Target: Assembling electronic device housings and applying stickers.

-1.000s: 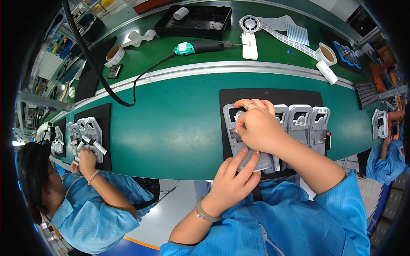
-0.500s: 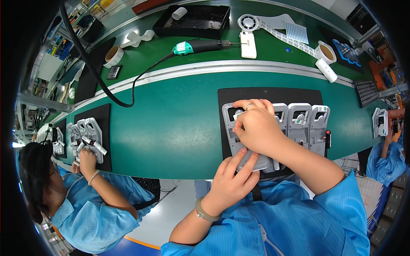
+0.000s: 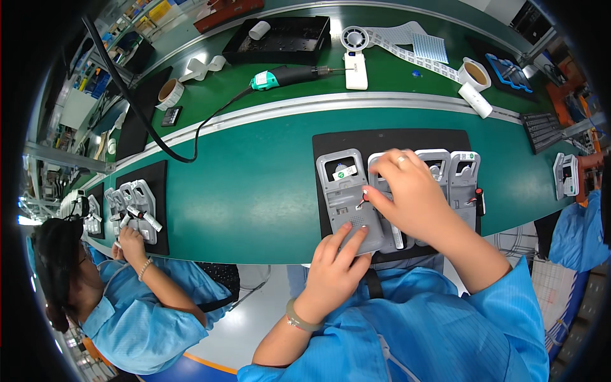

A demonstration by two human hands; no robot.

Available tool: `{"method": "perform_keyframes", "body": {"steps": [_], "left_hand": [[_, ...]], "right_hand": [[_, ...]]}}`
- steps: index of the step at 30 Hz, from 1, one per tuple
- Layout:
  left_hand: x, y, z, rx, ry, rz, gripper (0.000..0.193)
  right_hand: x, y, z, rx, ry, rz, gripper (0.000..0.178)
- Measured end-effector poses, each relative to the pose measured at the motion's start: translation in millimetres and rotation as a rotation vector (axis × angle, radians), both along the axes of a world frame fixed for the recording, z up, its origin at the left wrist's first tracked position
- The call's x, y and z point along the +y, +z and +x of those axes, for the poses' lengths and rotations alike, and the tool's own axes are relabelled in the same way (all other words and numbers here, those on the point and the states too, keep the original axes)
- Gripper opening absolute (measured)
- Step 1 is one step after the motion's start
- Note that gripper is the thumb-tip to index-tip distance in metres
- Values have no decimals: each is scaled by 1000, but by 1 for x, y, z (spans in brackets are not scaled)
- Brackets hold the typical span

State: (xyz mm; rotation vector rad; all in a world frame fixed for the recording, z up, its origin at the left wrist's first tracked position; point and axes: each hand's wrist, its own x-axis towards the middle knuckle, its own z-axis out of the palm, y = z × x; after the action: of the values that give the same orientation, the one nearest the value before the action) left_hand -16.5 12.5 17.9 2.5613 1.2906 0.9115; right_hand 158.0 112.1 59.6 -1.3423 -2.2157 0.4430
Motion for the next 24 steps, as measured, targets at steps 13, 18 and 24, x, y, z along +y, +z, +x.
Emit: {"method": "perform_keyframes", "body": {"steps": [13,18,24], "left_hand": [[-17,62,3,-1135,154,-895,6],[-12,53,21,-930,111,-794,6],[-8,52,33,-647,135,-577,12]], "right_hand": [[-77,-24,32,108,91,-130,22],[-82,-13,47,125,196,-96,18],[-68,32,54,469,186,-224,17]]}}
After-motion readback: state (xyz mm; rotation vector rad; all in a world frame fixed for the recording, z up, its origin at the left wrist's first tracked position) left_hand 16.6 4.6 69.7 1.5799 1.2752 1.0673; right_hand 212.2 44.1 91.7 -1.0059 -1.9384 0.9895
